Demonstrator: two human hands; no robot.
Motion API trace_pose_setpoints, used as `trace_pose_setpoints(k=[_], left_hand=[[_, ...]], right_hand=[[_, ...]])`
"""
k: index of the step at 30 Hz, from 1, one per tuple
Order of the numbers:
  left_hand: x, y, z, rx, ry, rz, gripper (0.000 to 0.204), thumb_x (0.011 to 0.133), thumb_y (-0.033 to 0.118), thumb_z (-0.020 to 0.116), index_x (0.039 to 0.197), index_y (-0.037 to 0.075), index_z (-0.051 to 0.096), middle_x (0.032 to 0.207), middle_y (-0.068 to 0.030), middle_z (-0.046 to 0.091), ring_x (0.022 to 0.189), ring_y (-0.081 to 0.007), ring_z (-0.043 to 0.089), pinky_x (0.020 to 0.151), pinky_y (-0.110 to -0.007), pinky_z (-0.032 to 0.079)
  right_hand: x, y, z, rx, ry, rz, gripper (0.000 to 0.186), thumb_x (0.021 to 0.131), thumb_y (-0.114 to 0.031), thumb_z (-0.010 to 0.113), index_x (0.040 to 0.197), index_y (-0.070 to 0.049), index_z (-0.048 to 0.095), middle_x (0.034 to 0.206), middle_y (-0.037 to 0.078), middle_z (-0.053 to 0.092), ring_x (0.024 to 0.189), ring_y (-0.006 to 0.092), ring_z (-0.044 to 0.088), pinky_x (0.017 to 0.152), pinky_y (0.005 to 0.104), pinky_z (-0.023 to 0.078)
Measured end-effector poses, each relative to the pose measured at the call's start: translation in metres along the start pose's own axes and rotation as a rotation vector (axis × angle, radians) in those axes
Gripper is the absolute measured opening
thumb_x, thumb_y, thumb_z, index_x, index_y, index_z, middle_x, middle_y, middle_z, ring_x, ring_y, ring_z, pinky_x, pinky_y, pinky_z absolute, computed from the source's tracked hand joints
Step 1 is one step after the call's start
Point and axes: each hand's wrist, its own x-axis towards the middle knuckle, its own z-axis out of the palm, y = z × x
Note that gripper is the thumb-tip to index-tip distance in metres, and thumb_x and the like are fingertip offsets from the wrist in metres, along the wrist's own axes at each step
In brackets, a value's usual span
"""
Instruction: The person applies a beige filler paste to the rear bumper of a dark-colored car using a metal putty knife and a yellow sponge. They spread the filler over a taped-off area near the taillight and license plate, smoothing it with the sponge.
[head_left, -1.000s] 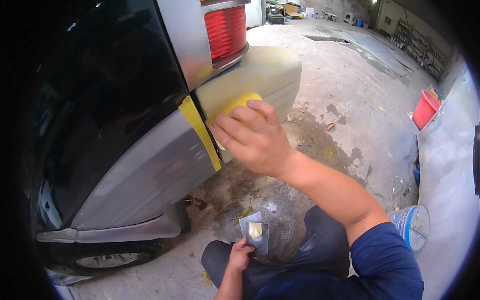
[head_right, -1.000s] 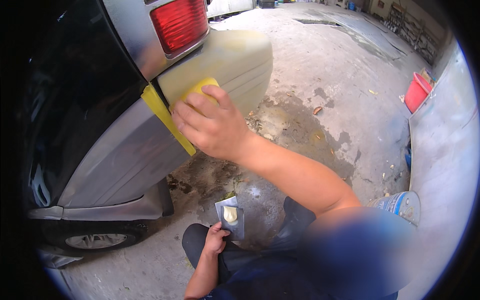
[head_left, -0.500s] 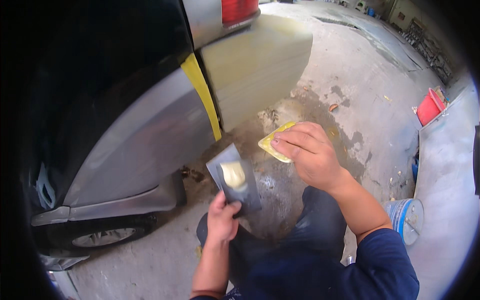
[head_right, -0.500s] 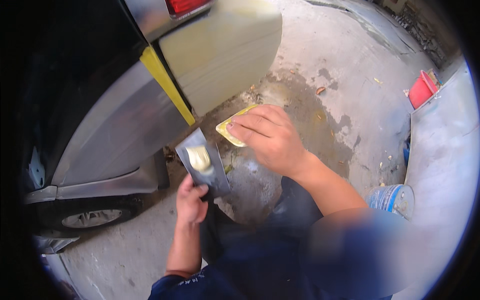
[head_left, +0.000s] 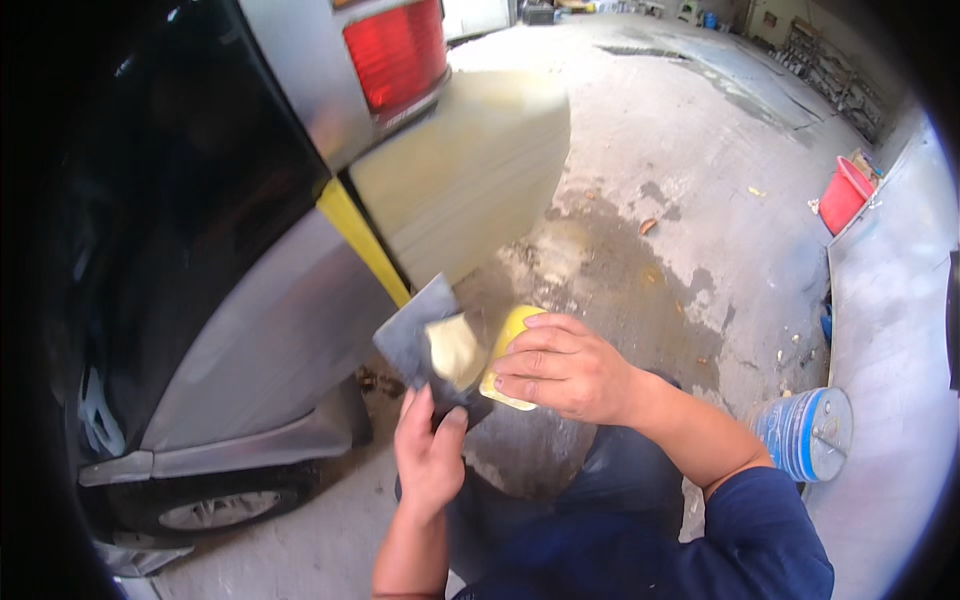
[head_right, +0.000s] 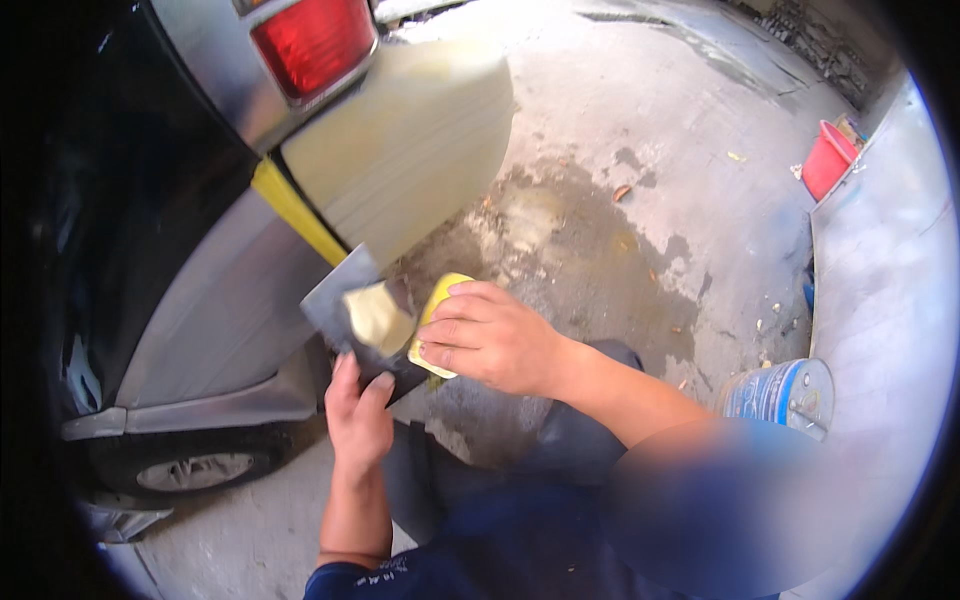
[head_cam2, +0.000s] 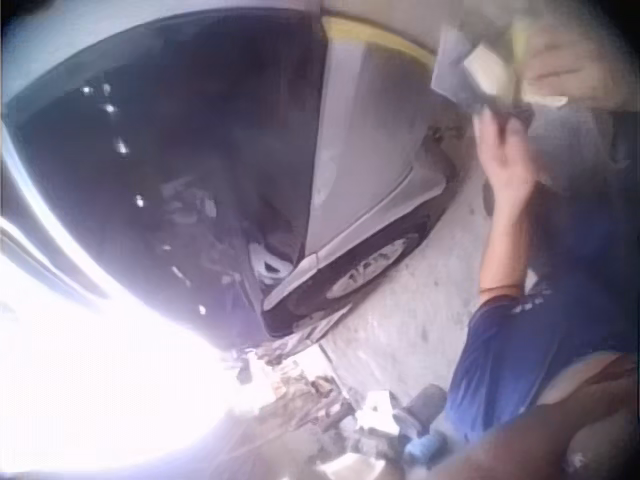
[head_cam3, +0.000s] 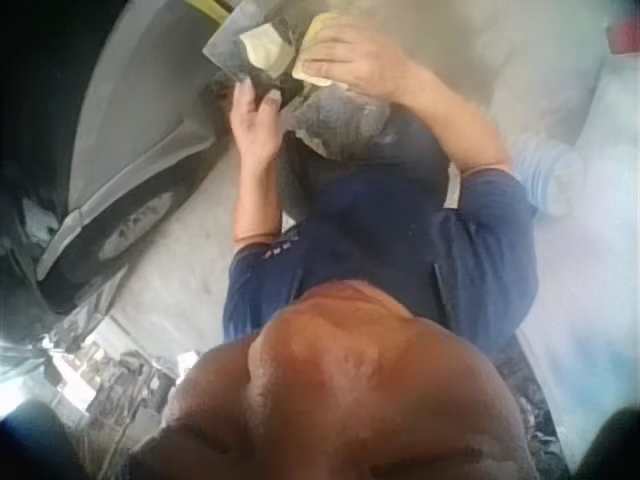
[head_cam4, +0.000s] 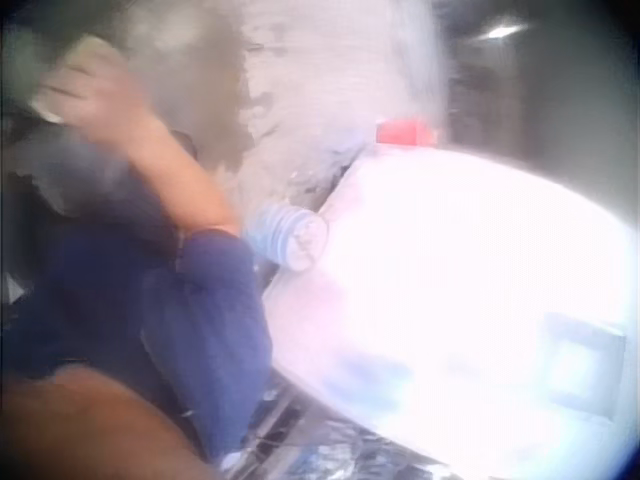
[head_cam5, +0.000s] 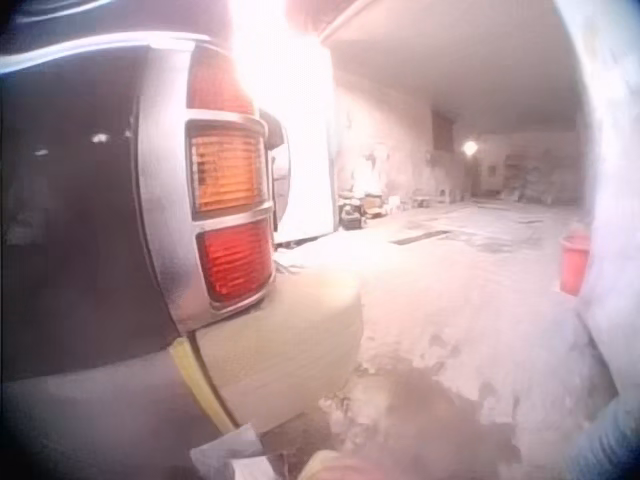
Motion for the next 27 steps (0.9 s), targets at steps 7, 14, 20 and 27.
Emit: trace_pose_setpoints(k=[7,14,20,27], left_hand=[[0.025,0.011,-0.056,0.053,0.078,0.291,0.037,0.075,-0.004,0.051,0.108,-0.006,0.066,0.113,-0.0104,0.063,0.107,-0.0197,0.058,0.098,-0.031,0.039],[0.049,-0.013,-0.112,-0.153,0.164,0.349,0.041,0.077,-0.004,0.053,0.117,-0.009,0.060,0.115,-0.0123,0.064,0.110,-0.0212,0.060,0.101,-0.033,0.041],[0.063,-0.016,-0.129,-0.258,0.107,0.387,0.039,0.079,-0.003,0.056,0.117,-0.009,0.060,0.116,-0.0113,0.064,0.108,-0.0194,0.060,0.099,-0.032,0.041],[0.061,-0.018,-0.130,-0.230,0.132,0.312,0.039,0.079,-0.003,0.056,0.117,-0.009,0.060,0.115,-0.0110,0.064,0.108,-0.0198,0.060,0.099,-0.033,0.042]], right_hand=[[0.036,0.089,-0.070,-0.006,0.208,0.360,0.025,0.086,0.002,0.053,0.106,-0.007,0.065,0.100,0.011,0.067,0.097,0.0282,0.061,0.088,0.0414,0.049],[0.121,0.129,-0.104,-0.142,0.042,0.177,0.023,0.086,-0.002,0.057,0.106,-0.007,0.067,0.099,0.010,0.066,0.100,0.0298,0.058,0.090,0.0393,0.049],[0.145,0.136,-0.084,-0.181,-0.003,0.129,0.026,0.085,-0.002,0.054,0.105,-0.009,0.070,0.100,0.009,0.066,0.103,0.0296,0.058,0.091,0.0397,0.048],[0.151,0.128,-0.067,-0.243,0.012,0.115,0.029,0.079,0.001,0.055,0.101,-0.010,0.071,0.099,0.008,0.067,0.101,0.0287,0.059,0.089,0.0391,0.049]])
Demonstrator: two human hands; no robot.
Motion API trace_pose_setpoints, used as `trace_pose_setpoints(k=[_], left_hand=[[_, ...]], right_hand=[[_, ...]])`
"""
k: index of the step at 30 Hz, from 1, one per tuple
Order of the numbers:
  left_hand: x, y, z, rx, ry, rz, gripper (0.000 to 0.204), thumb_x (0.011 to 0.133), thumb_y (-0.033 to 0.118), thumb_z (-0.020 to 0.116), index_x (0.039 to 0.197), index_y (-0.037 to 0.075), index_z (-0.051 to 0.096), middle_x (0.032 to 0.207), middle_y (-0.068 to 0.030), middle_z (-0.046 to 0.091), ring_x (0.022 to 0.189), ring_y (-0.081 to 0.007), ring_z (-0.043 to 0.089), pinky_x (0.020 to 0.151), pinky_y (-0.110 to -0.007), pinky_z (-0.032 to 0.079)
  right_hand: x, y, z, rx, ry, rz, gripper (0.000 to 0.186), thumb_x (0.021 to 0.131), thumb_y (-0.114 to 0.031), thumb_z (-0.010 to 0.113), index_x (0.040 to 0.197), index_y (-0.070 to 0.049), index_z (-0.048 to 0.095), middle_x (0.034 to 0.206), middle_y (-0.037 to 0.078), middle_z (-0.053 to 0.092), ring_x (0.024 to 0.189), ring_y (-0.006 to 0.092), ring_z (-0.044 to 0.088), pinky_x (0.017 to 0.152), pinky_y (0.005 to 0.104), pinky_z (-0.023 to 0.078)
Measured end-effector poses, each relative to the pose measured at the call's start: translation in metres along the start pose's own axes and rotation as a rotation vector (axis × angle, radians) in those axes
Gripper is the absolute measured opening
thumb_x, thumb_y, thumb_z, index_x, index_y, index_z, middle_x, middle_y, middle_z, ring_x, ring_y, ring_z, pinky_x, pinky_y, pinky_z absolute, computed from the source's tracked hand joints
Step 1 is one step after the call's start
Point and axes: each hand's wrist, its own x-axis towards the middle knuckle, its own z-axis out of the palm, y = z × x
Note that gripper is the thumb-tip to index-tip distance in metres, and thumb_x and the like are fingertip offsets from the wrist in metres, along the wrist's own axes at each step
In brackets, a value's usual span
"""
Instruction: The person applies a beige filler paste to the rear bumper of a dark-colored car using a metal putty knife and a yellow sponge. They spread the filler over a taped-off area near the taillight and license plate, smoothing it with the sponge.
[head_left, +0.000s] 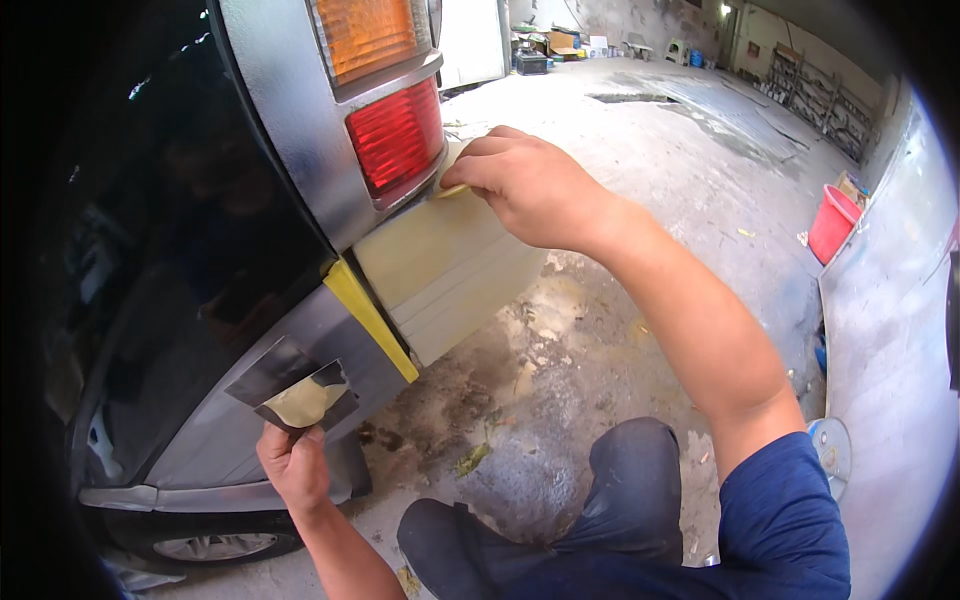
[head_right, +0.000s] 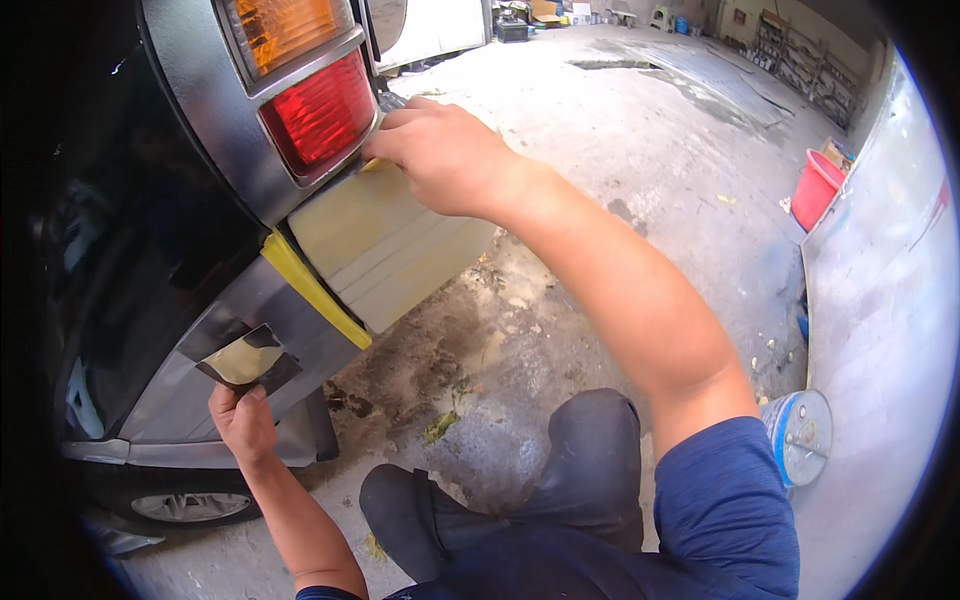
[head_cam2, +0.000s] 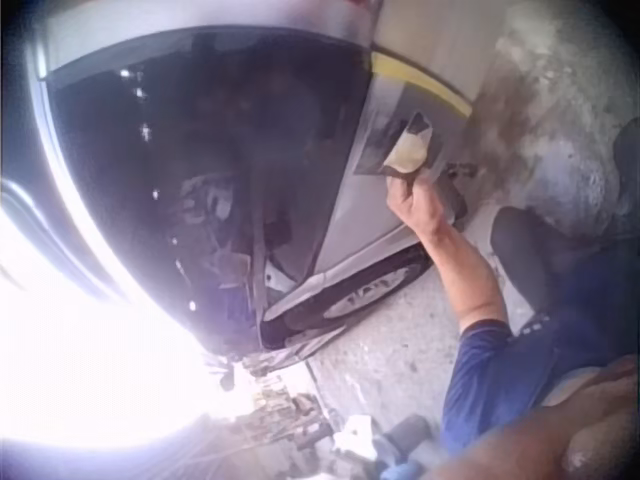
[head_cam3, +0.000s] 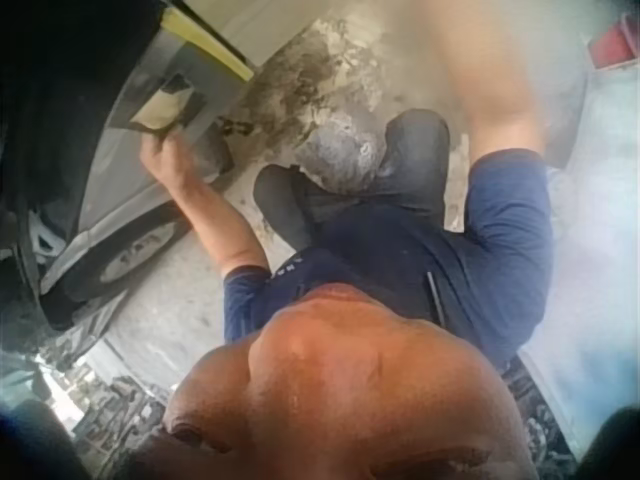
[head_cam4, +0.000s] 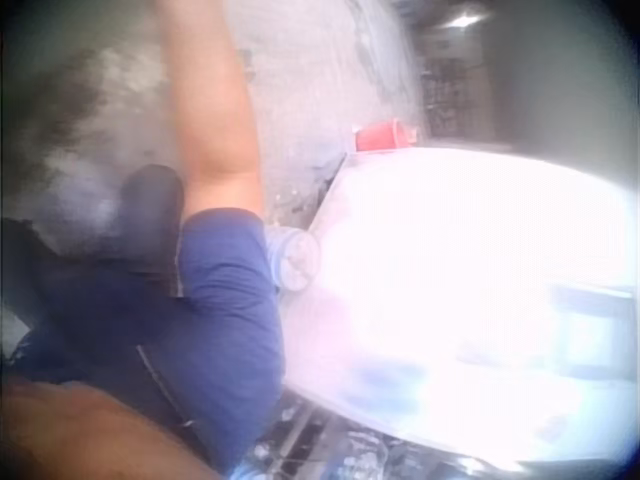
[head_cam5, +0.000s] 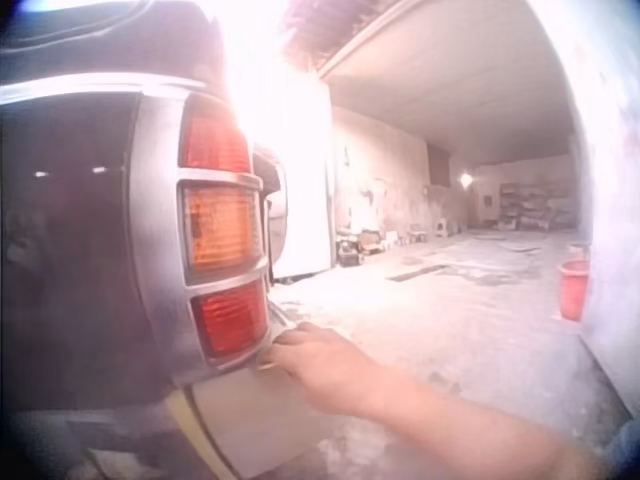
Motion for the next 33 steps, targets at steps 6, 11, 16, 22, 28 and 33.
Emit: trace_pose_setpoints(k=[6,11,16,22,28,33], left_hand=[[0.001,-0.005,-0.003,-0.094,-0.020,-0.024,0.043,0.077,-0.004,0.053,0.119,-0.010,0.058,0.117,-0.0130,0.064,0.110,-0.0221,0.060,0.101,-0.034,0.041],[0.000,-0.003,-0.008,-0.097,-0.029,-0.018,0.046,0.076,-0.005,0.052,0.121,-0.010,0.056,0.120,-0.0145,0.063,0.114,-0.0235,0.058,0.104,-0.036,0.040],[0.000,-0.004,-0.007,-0.120,-0.055,-0.014,0.047,0.076,-0.005,0.052,0.123,-0.010,0.055,0.122,-0.0151,0.062,0.115,-0.0239,0.058,0.105,-0.036,0.039],[-0.001,-0.003,-0.008,-0.129,-0.059,-0.017,0.047,0.077,-0.006,0.052,0.123,-0.010,0.055,0.122,-0.0153,0.062,0.115,-0.0245,0.058,0.105,-0.037,0.039],[-0.002,-0.003,-0.009,-0.128,-0.030,-0.016,0.046,0.077,-0.006,0.052,0.123,-0.010,0.055,0.121,-0.0152,0.062,0.114,-0.0250,0.058,0.105,-0.038,0.040],[-0.001,-0.007,-0.012,-0.117,-0.013,-0.027,0.046,0.078,-0.007,0.052,0.123,-0.010,0.055,0.121,-0.0159,0.061,0.114,-0.0255,0.058,0.105,-0.039,0.040]], right_hand=[[-0.011,-0.016,0.010,-0.064,0.052,-0.004,0.029,0.079,0.003,0.056,0.102,-0.008,0.071,0.100,0.007,0.068,0.095,0.0283,0.061,0.084,0.0380,0.051],[-0.029,-0.032,0.022,-0.074,0.170,-0.005,0.029,0.073,0.001,0.059,0.099,-0.006,0.070,0.099,0.006,0.068,0.093,0.0265,0.061,0.081,0.0372,0.051],[-0.047,-0.039,0.040,-0.146,0.312,-0.004,0.027,0.073,-0.002,0.059,0.098,-0.007,0.070,0.100,0.004,0.067,0.095,0.0242,0.061,0.081,0.0361,0.048],[-0.067,-0.039,0.061,-0.164,0.406,-0.014,0.025,0.074,-0.006,0.061,0.097,-0.007,0.071,0.101,0.003,0.068,0.095,0.0218,0.061,0.081,0.0357,0.048],[-0.083,-0.034,0.076,-0.185,0.441,-0.043,0.024,0.073,-0.008,0.063,0.096,-0.007,0.072,0.103,0.002,0.068,0.095,0.0199,0.061,0.082,0.0351,0.048],[-0.093,-0.024,0.076,-0.194,0.439,-0.086,0.024,0.073,-0.009,0.064,0.096,-0.008,0.071,0.102,0.002,0.068,0.096,0.0196,0.061,0.082,0.0352,0.048]])
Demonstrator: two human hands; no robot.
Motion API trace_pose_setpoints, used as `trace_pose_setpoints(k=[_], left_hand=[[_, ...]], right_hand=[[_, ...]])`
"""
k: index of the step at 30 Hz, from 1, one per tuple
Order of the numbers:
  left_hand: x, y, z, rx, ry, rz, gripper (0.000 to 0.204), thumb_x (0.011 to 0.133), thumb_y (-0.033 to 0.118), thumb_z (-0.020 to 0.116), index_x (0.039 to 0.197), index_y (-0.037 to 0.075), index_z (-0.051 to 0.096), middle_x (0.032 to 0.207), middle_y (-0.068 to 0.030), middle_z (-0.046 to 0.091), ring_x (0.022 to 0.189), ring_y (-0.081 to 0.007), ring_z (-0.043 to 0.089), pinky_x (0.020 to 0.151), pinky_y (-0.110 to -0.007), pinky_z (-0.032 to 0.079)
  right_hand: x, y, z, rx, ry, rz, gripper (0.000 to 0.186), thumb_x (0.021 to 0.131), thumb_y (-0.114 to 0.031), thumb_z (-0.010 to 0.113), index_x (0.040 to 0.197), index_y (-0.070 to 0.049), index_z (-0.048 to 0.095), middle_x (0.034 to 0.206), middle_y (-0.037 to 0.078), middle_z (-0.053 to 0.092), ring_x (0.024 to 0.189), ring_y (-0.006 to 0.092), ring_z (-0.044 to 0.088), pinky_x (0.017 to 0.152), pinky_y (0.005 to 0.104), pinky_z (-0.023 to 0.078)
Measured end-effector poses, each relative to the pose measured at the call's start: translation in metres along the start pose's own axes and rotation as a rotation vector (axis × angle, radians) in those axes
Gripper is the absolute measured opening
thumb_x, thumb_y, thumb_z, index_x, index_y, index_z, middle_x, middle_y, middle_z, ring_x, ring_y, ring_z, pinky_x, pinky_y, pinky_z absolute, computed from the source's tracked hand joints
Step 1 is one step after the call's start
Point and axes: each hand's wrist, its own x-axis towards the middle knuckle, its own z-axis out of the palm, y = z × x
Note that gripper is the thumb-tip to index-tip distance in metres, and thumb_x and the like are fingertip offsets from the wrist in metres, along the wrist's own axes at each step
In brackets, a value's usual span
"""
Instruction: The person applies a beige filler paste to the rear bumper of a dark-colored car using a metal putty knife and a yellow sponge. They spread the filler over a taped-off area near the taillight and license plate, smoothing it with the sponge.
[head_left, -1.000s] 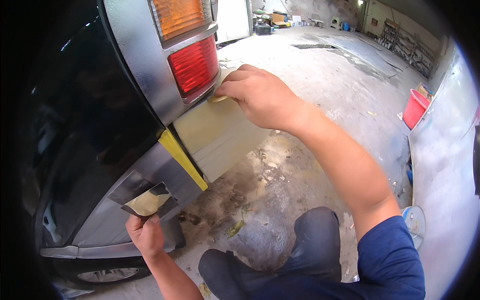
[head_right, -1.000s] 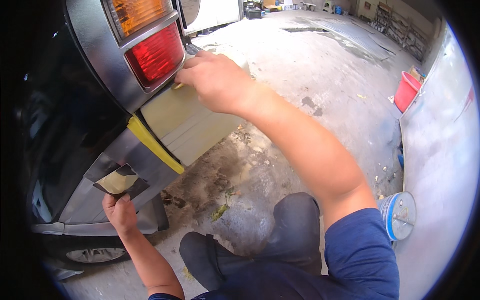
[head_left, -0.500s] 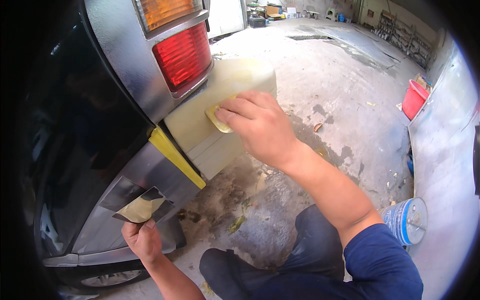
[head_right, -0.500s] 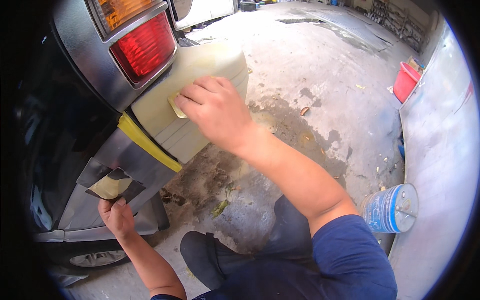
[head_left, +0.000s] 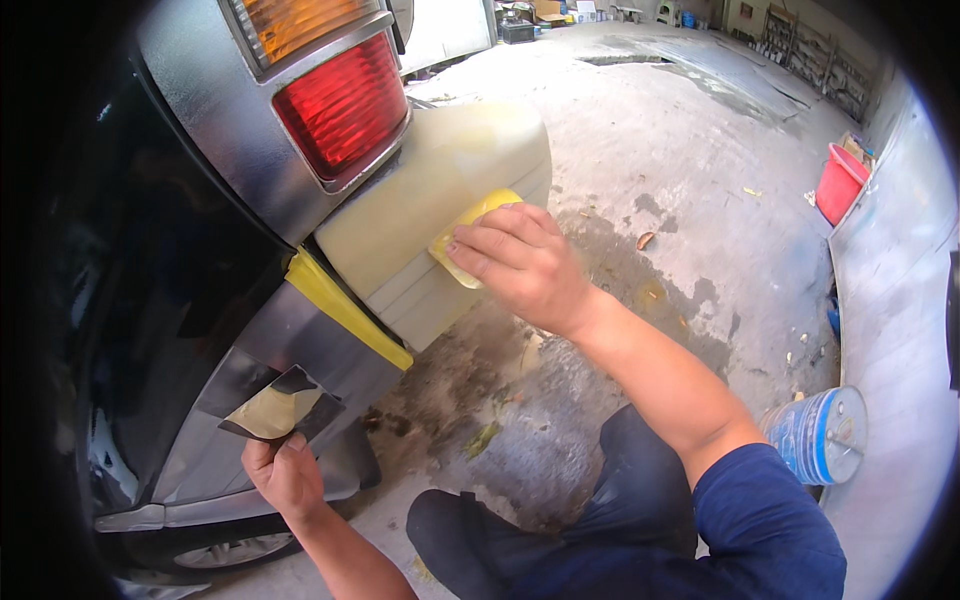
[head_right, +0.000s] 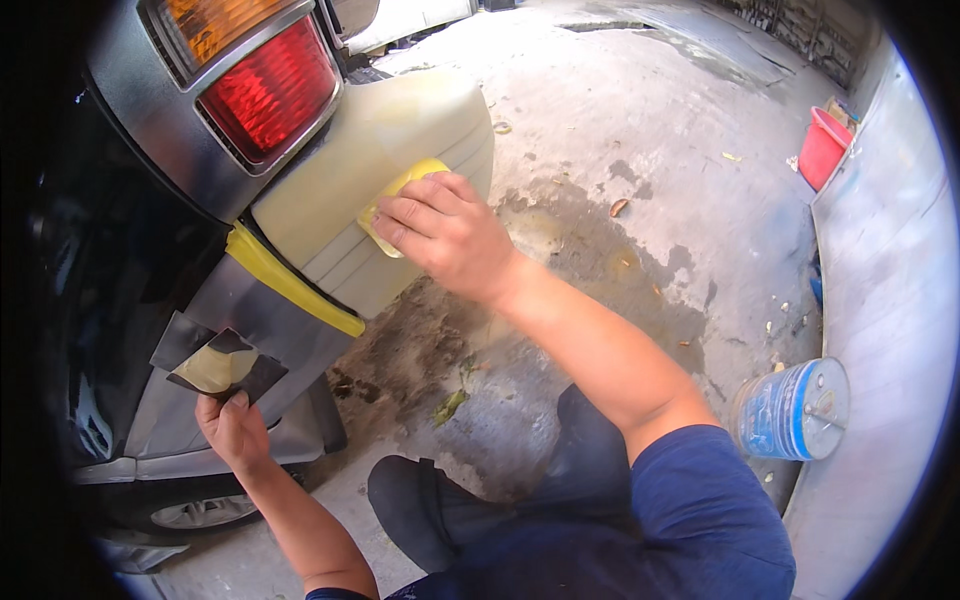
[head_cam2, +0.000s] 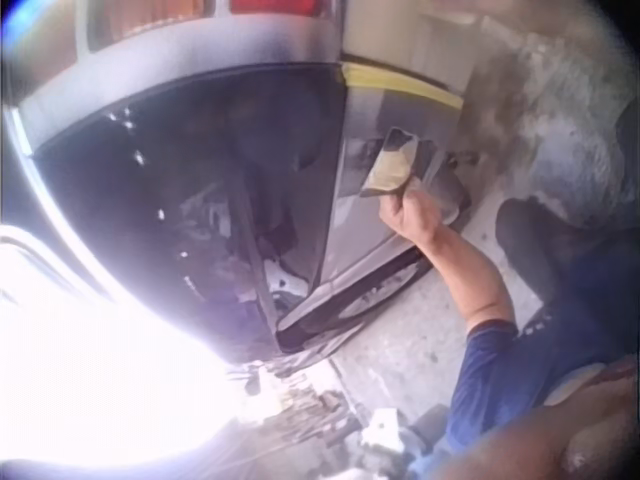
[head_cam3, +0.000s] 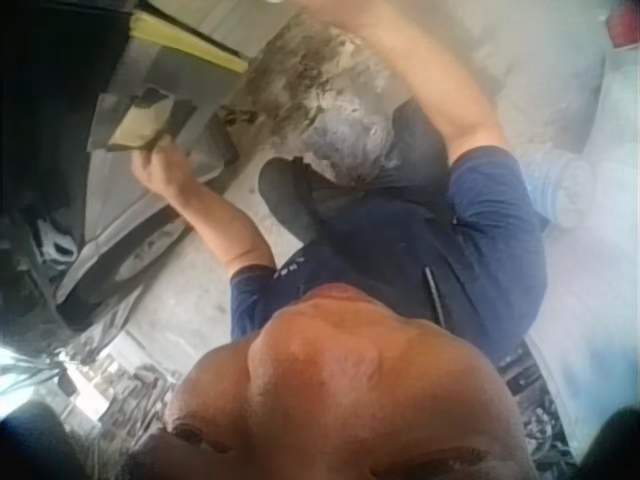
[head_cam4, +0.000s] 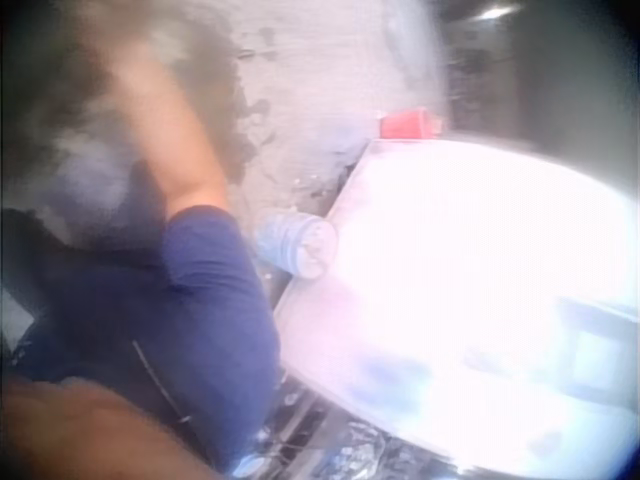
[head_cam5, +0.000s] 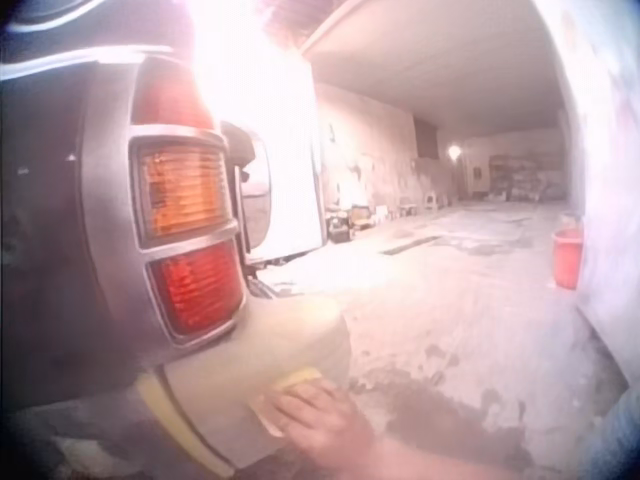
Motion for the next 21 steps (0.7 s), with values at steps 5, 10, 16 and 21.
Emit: trace_pose_setpoints(k=[5,10,16,21], left_hand=[[-0.001,0.001,-0.003,0.014,0.033,-0.018,0.046,0.078,-0.007,0.052,0.124,-0.010,0.054,0.122,-0.0162,0.061,0.114,-0.0261,0.058,0.105,-0.040,0.040],[0.000,-0.002,-0.005,-0.022,0.013,-0.006,0.047,0.077,-0.008,0.051,0.124,-0.010,0.054,0.123,-0.0162,0.060,0.115,-0.0265,0.057,0.106,-0.041,0.040],[-0.001,0.000,-0.003,-0.026,-0.009,0.007,0.048,0.077,-0.008,0.051,0.125,-0.010,0.054,0.123,-0.0163,0.060,0.115,-0.0263,0.057,0.106,-0.041,0.040],[-0.001,-0.002,-0.004,-0.027,-0.024,0.034,0.048,0.078,-0.007,0.052,0.125,-0.010,0.053,0.123,-0.0164,0.060,0.116,-0.0266,0.057,0.107,-0.041,0.039]], right_hand=[[0.014,0.004,-0.020,-0.007,0.037,0.062,0.023,0.075,-0.005,0.062,0.097,-0.007,0.071,0.101,0.003,0.068,0.096,0.0210,0.061,0.082,0.0354,0.048],[0.057,0.001,-0.017,0.050,0.032,0.068,0.024,0.076,-0.006,0.060,0.097,-0.008,0.070,0.100,0.002,0.067,0.096,0.0221,0.060,0.085,0.0357,0.046],[0.043,-0.019,0.000,0.054,-0.007,0.091,0.022,0.075,-0.008,0.061,0.095,-0.008,0.070,0.102,0.002,0.068,0.096,0.0222,0.060,0.086,0.0366,0.046],[0.016,-0.020,0.005,0.027,0.012,0.060,0.022,0.074,-0.010,0.061,0.094,-0.008,0.070,0.103,0.002,0.067,0.097,0.0214,0.061,0.087,0.0369,0.046]])
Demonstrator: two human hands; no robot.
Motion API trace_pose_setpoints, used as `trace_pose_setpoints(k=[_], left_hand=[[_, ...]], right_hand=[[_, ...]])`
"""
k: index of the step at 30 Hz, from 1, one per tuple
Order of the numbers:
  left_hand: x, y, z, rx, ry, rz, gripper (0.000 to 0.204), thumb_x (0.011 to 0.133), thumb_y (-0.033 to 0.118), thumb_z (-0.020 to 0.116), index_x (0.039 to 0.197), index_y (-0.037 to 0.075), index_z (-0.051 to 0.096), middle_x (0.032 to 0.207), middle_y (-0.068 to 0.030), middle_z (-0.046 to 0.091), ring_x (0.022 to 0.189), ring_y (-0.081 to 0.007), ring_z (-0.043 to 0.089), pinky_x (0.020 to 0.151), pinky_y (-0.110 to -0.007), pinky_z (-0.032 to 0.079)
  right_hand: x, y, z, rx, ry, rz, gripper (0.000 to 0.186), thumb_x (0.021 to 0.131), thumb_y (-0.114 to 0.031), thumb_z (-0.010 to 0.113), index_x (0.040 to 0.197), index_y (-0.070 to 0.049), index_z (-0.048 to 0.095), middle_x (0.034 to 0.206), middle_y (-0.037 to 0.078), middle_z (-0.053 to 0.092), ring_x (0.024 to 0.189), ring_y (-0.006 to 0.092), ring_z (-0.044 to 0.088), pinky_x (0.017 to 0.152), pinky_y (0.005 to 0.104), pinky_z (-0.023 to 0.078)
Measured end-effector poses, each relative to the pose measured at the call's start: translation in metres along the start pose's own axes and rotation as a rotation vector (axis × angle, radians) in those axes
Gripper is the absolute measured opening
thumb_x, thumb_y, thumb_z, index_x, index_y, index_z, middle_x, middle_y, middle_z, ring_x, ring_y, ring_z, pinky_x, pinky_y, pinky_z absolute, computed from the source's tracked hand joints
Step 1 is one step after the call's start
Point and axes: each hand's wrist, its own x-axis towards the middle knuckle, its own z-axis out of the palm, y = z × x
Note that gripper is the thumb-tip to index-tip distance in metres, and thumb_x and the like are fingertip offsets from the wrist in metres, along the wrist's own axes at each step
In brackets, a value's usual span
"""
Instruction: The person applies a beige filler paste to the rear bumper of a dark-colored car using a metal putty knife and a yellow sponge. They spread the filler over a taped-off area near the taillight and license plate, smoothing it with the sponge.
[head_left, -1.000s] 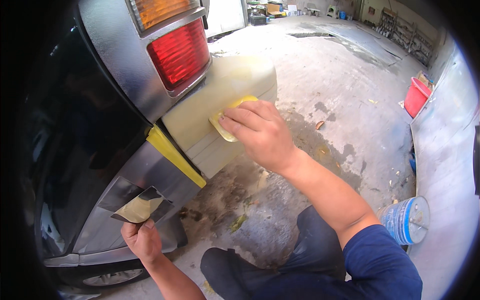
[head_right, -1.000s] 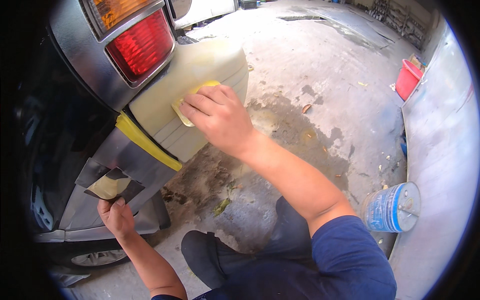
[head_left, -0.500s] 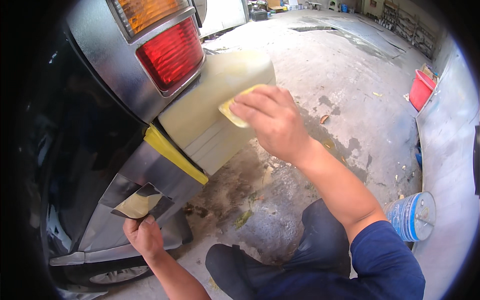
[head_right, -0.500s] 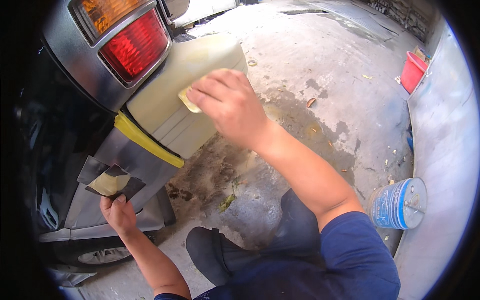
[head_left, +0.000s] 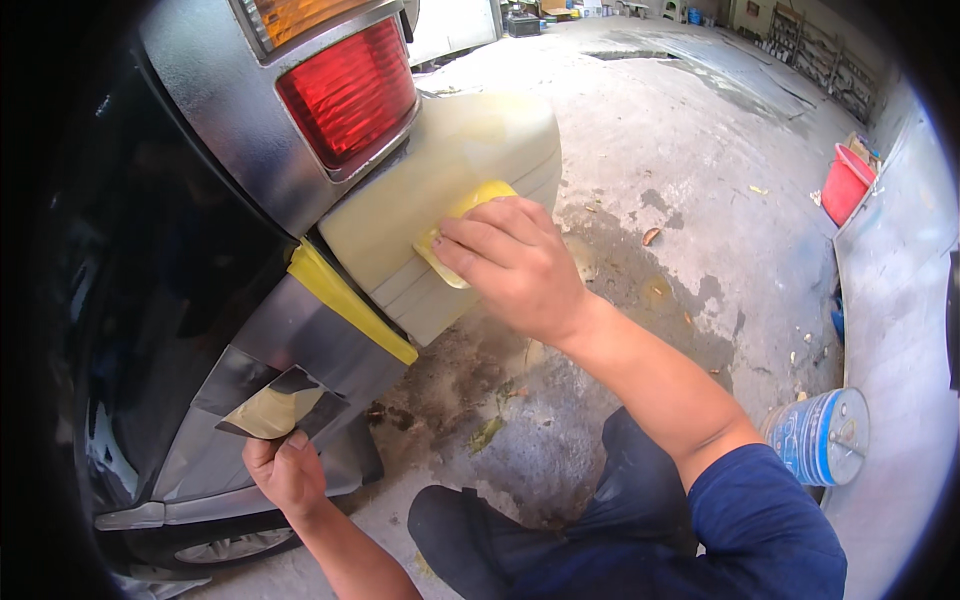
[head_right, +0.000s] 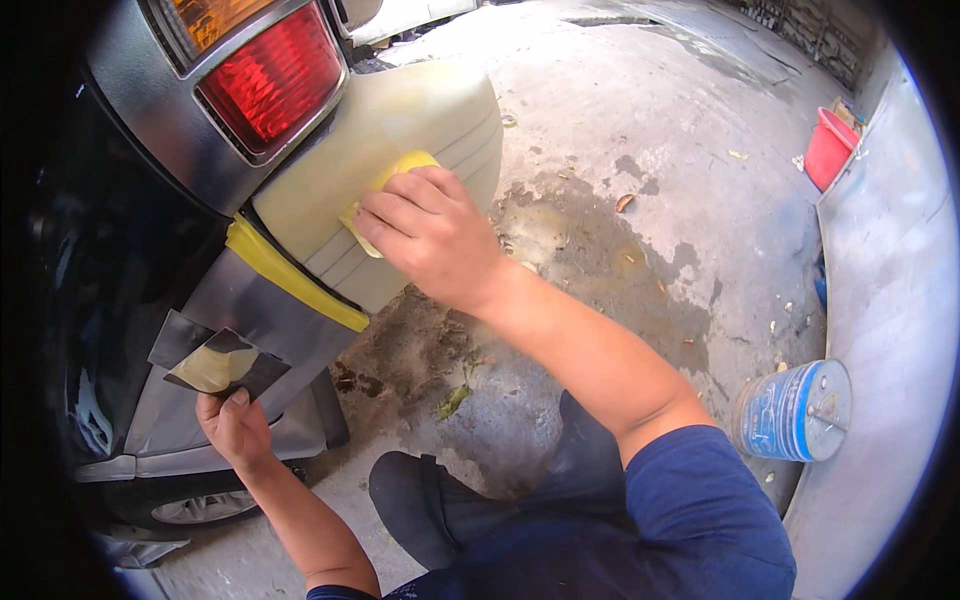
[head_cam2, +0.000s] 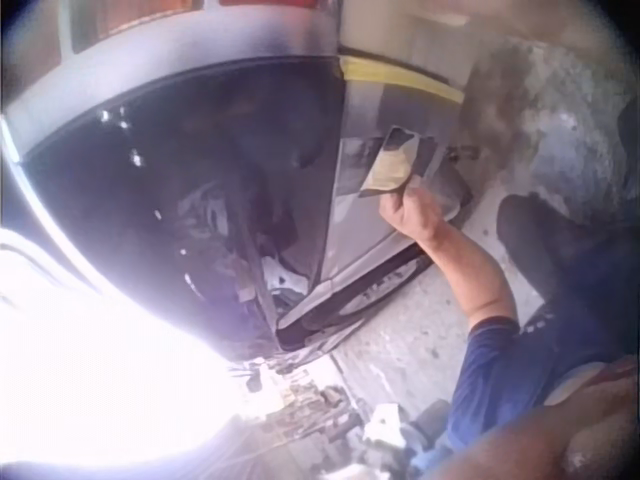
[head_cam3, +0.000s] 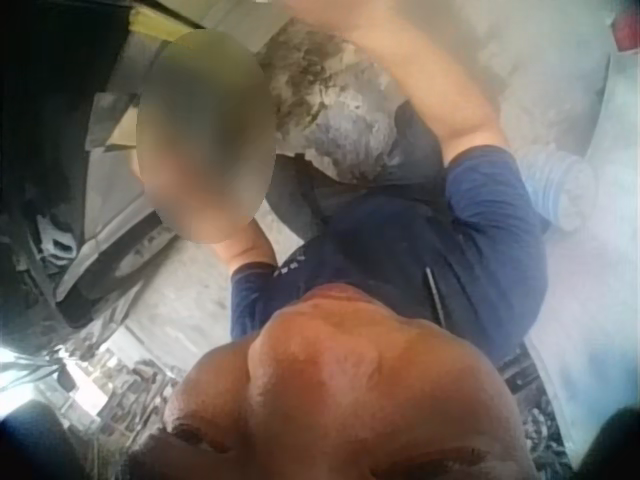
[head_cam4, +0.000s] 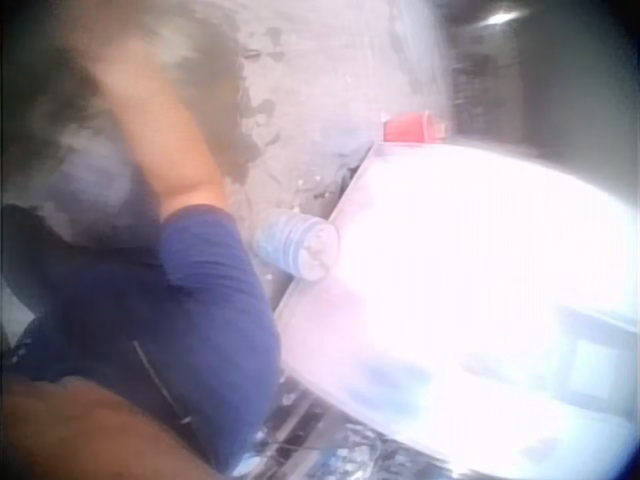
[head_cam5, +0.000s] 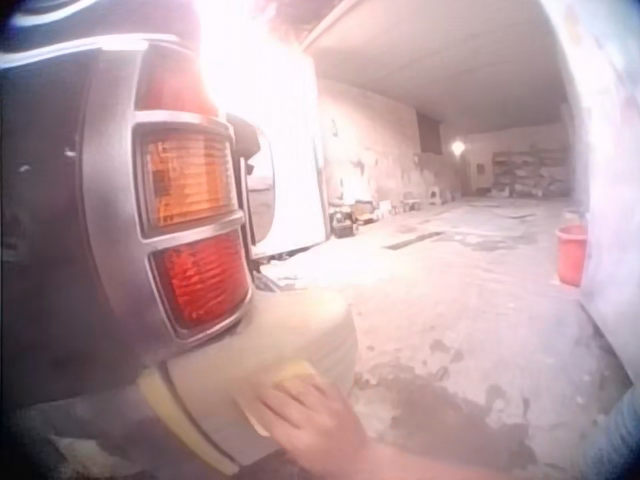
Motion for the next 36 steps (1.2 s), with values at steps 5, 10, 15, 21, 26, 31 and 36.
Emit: trace_pose_setpoints(k=[5,10,15,21,26,31,36], left_hand=[[0.003,0.002,0.001,-0.014,-0.018,-0.021,0.048,0.078,-0.007,0.052,0.126,-0.010,0.053,0.124,-0.0167,0.059,0.117,-0.0270,0.056,0.107,-0.041,0.039],[0.004,0.004,0.005,0.005,0.029,-0.046,0.048,0.077,-0.008,0.049,0.125,-0.010,0.053,0.122,-0.0167,0.059,0.114,-0.0262,0.057,0.105,-0.040,0.040],[0.004,0.006,0.007,0.009,0.060,-0.060,0.048,0.076,-0.008,0.049,0.124,-0.010,0.053,0.120,-0.0159,0.060,0.112,-0.0250,0.058,0.104,-0.040,0.041],[0.005,0.004,0.003,0.029,0.040,-0.065,0.048,0.076,-0.006,0.050,0.124,-0.009,0.054,0.119,-0.0154,0.060,0.111,-0.0242,0.058,0.104,-0.039,0.041],[0.005,0.011,0.009,0.054,0.075,-0.049,0.042,0.077,-0.005,0.055,0.119,-0.009,0.058,0.117,-0.0142,0.063,0.106,-0.0224,0.059,0.099,-0.037,0.044],[0.007,0.008,0.009,0.037,0.061,-0.078,0.048,0.076,-0.004,0.055,0.124,-0.007,0.054,0.119,-0.0147,0.061,0.110,-0.0240,0.057,0.103,-0.039,0.042],[0.010,0.010,0.012,0.040,0.055,-0.086,0.049,0.076,-0.003,0.056,0.125,-0.007,0.054,0.119,-0.0143,0.060,0.110,-0.0239,0.057,0.102,-0.039,0.043]], right_hand=[[-0.022,0.017,-0.006,-0.021,-0.057,-0.023,0.026,0.077,-0.009,0.060,0.101,-0.009,0.069,0.105,0.003,0.066,0.101,0.0204,0.058,0.094,0.0378,0.044],[-0.021,0.050,-0.026,0.183,-0.040,0.594,0.026,0.085,-0.005,0.061,0.109,-0.006,0.067,0.105,0.009,0.068,0.098,0.0234,0.062,0.089,0.0374,0.048],[0.007,0.079,-0.042,0.438,-0.006,1.117,0.024,0.091,-0.009,0.058,0.113,-0.002,0.064,0.096,0.015,0.070,0.086,0.0260,0.067,0.079,0.0367,0.052],[0.008,0.097,-0.037,0.457,0.107,1.173,0.028,0.090,-0.010,0.059,0.117,-0.002,0.064,0.097,0.017,0.071,0.088,0.0248,0.069,0.081,0.0357,0.053],[0.015,0.049,-0.022,0.355,0.091,1.146,0.025,0.090,-0.007,0.061,0.115,-0.003,0.067,0.105,0.017,0.069,0.088,0.0228,0.068,0.080,0.0332,0.055],[0.007,0.010,0.004,0.261,0.215,0.792,0.022,0.084,-0.001,0.064,0.105,0.001,0.070,0.095,0.014,0.070,0.083,0.0236,0.068,0.074,0.0328,0.056],[0.005,0.007,-0.020,0.529,0.087,0.888,0.022,0.089,-0.004,0.061,0.110,0.000,0.067,0.094,0.012,0.070,0.084,0.0212,0.068,0.075,0.0339,0.056]])
